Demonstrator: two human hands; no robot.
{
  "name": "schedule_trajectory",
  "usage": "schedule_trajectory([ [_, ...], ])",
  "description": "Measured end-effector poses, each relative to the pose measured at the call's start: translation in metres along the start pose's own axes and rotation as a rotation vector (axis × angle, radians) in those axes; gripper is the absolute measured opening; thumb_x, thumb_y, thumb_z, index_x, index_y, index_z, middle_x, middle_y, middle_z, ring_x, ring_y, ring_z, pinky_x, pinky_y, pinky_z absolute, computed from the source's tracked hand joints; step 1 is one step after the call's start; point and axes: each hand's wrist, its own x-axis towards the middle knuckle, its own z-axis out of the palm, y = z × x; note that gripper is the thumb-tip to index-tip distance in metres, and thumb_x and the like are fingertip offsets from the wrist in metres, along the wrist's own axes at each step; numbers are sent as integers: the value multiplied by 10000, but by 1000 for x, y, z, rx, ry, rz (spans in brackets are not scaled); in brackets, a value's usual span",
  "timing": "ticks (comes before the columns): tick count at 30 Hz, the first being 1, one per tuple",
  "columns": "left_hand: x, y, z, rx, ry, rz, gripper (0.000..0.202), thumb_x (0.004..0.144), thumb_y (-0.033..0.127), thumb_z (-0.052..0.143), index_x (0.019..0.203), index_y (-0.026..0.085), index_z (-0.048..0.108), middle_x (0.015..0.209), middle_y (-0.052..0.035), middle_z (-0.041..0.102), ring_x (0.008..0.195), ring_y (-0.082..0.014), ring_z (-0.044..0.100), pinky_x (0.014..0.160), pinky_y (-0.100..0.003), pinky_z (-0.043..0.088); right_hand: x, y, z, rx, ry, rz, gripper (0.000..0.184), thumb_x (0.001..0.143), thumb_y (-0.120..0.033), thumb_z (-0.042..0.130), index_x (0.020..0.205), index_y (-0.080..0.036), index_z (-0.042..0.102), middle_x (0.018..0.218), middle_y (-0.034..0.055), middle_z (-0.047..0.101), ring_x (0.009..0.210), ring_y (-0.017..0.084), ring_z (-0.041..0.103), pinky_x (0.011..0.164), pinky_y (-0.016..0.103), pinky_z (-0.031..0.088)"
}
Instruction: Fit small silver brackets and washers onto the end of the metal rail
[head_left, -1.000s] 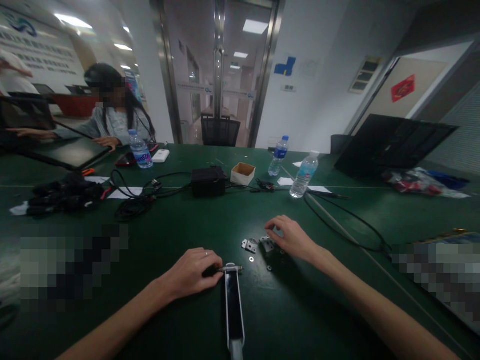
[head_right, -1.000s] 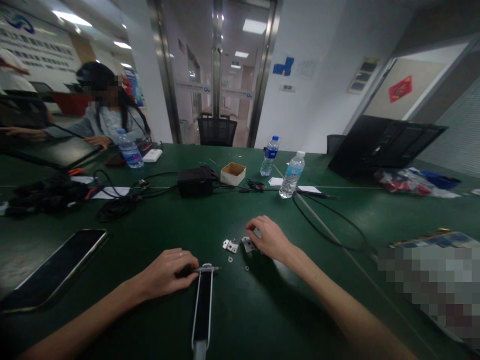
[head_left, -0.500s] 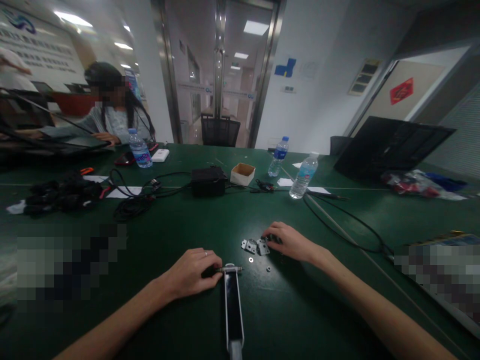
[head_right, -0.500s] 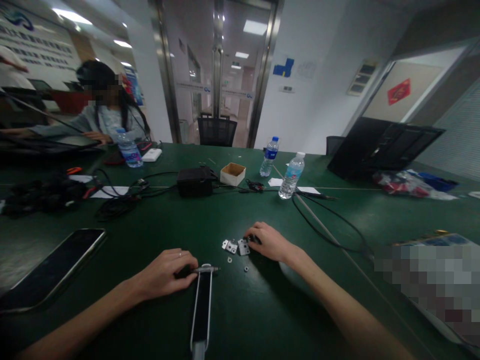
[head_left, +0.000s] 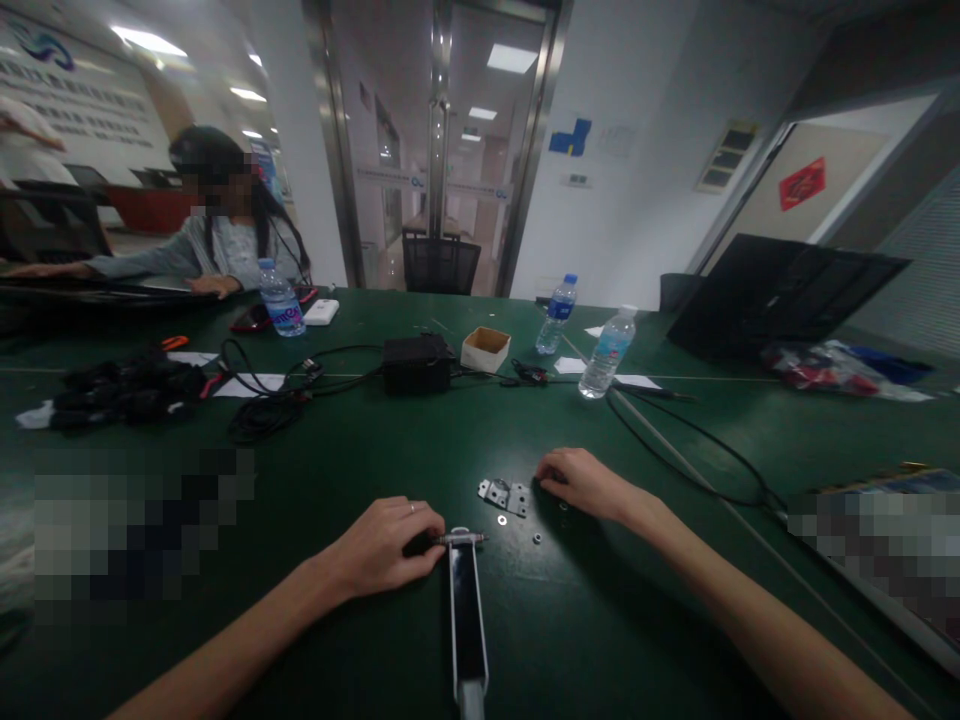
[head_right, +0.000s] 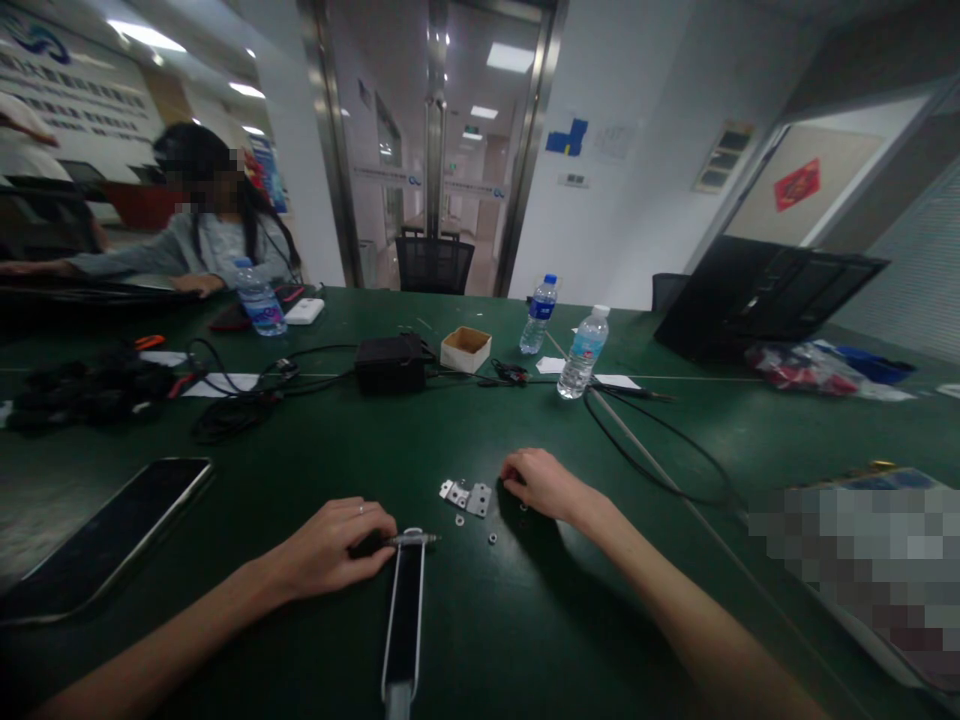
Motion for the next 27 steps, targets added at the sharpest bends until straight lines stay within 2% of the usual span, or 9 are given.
schedule_trajectory([
  [4, 0, -1, 0, 15, -14, -17, 110, 877, 186, 596, 969, 150, 644, 870, -22, 643, 752, -150, 585, 681, -262, 447, 0, -4, -3, -26, -53, 87, 155, 844, -196, 550, 906, -135, 678, 892, 88, 682, 770, 184, 629, 680, 265, 459],
  [8, 0, -3, -1, 18, -13, -25, 119, 861, 201, 604, 964, 152, 639, 873, -23, 641, 762, -156, 587, 691, -267, 442, -1, -8, -5, -91, -70, 123, 145, 816, -174, 552, 882, -141, 677, 892, 89, 691, 785, 187, 635, 679, 248, 441],
  [14, -1, -3, -7, 14, -7, -55, 189, 847, 273, 618, 992, 153, 628, 905, -35, 640, 771, -166, 580, 663, -260, 438, -1, -6, -6, -118, -56, 123, 219, 839, -181, 536, 1008, -139, 668, 955, 98, 699, 838, 197, 648, 716, 250, 447],
  [23, -2, -4, -11, 35, 14, -69, 232, 866, 305, 595, 1036, 149, 626, 914, -44, 643, 785, -170, 580, 687, -278, 443, -2, 0, -8, -104, -45, 76, 162, 875, -191, 522, 916, -152, 673, 909, 88, 684, 805, 189, 630, 732, 272, 453],
  [27, -2, -5, -11, 43, 13, -64, 240, 868, 312, 592, 1037, 146, 628, 917, -48, 646, 771, -167, 575, 677, -276, 447, -3, -1, -8, -74, -55, 84, 171, 878, -253, 545, 925, -149, 672, 916, 91, 681, 805, 196, 631, 715, 284, 459],
])
